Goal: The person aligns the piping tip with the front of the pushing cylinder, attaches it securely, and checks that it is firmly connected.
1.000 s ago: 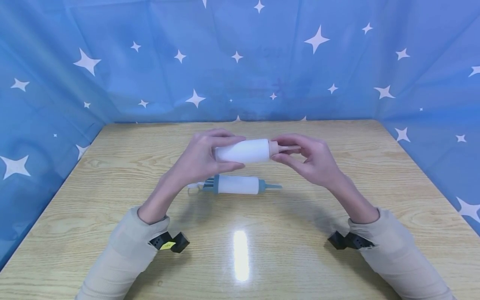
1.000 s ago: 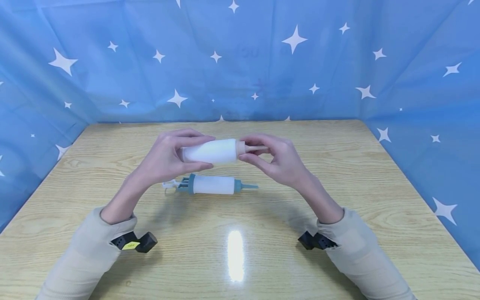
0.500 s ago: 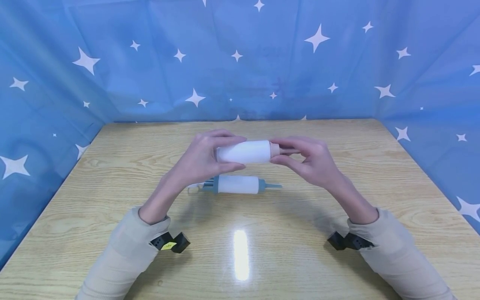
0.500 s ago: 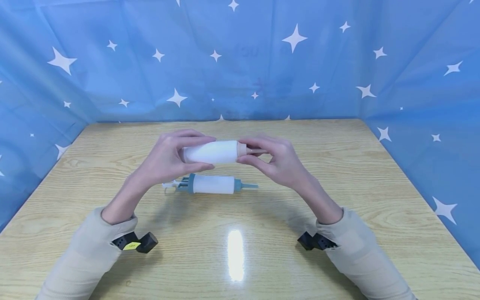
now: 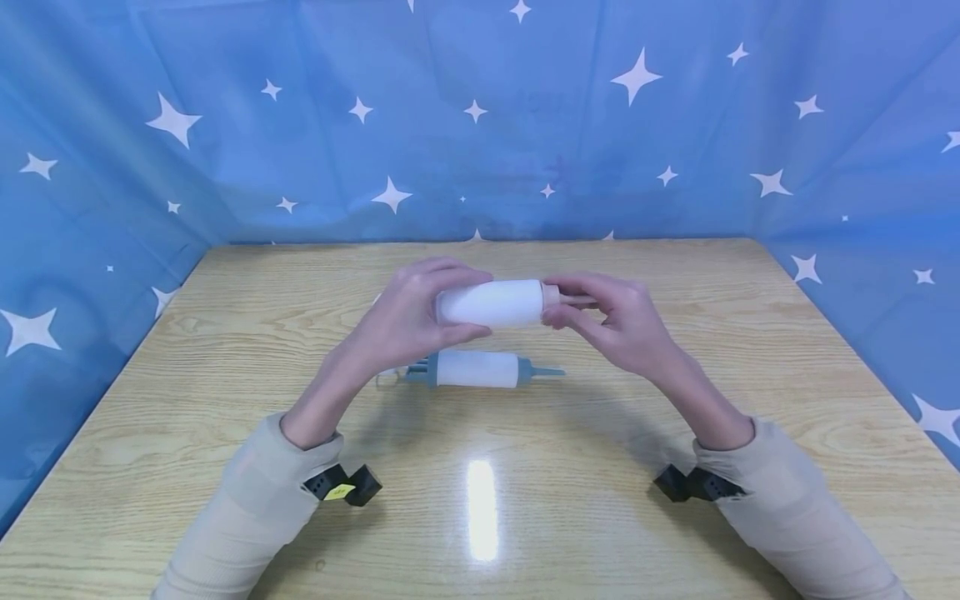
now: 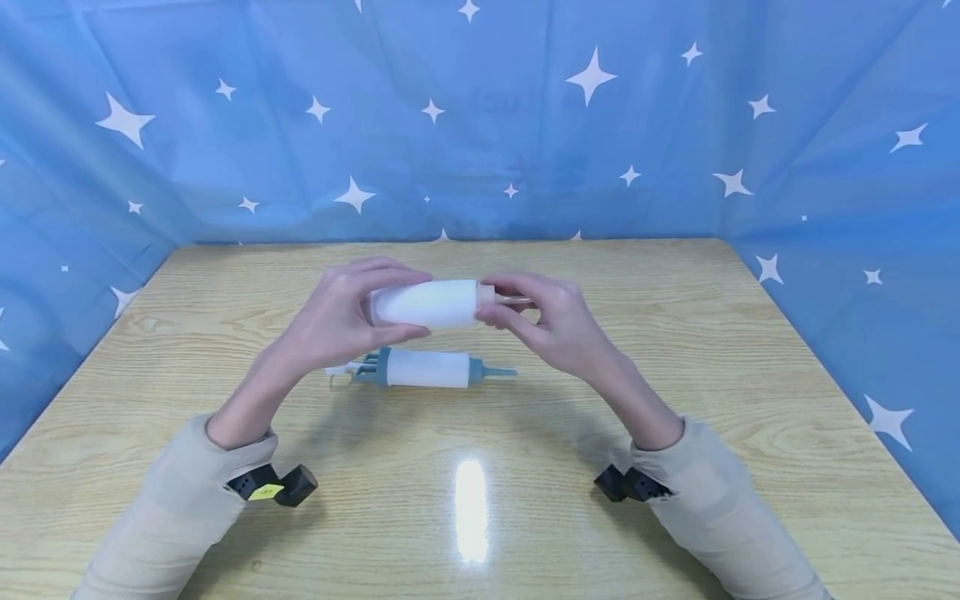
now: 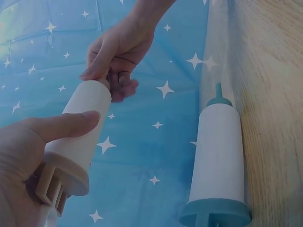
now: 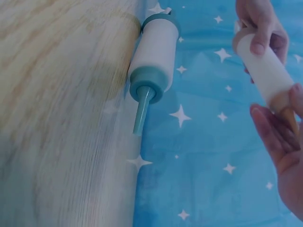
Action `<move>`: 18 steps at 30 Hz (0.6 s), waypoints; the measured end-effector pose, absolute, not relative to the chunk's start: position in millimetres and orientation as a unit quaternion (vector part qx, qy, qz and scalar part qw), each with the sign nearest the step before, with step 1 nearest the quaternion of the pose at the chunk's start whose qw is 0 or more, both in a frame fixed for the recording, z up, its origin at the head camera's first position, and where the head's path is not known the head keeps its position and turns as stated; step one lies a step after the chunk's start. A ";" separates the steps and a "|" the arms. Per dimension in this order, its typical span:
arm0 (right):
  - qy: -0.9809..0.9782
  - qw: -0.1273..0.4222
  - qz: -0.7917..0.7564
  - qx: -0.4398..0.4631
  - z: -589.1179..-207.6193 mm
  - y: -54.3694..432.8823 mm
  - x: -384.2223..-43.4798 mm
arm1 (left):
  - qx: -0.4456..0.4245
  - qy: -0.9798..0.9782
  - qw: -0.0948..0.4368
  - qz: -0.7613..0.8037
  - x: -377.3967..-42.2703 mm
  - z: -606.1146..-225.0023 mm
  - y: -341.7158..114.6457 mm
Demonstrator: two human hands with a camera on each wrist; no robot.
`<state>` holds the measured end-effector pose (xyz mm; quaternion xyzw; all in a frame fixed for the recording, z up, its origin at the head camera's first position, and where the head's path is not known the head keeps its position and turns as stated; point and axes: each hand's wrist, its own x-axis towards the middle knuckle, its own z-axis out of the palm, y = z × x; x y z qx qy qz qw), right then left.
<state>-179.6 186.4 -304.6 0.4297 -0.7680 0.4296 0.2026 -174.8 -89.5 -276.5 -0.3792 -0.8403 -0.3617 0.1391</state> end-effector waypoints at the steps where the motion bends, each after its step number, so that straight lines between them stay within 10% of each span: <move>1: -0.767 0.208 0.425 0.433 -304.3 186.2 -180.3 | -0.377 -0.841 0.138 -0.363 -175.0 -276.4 -90.1; 18: -0.741 0.251 0.414 0.465 -304.6 187.8 -183.9 | -0.383 -0.838 0.130 -0.365 -178.0 -280.5 -89.2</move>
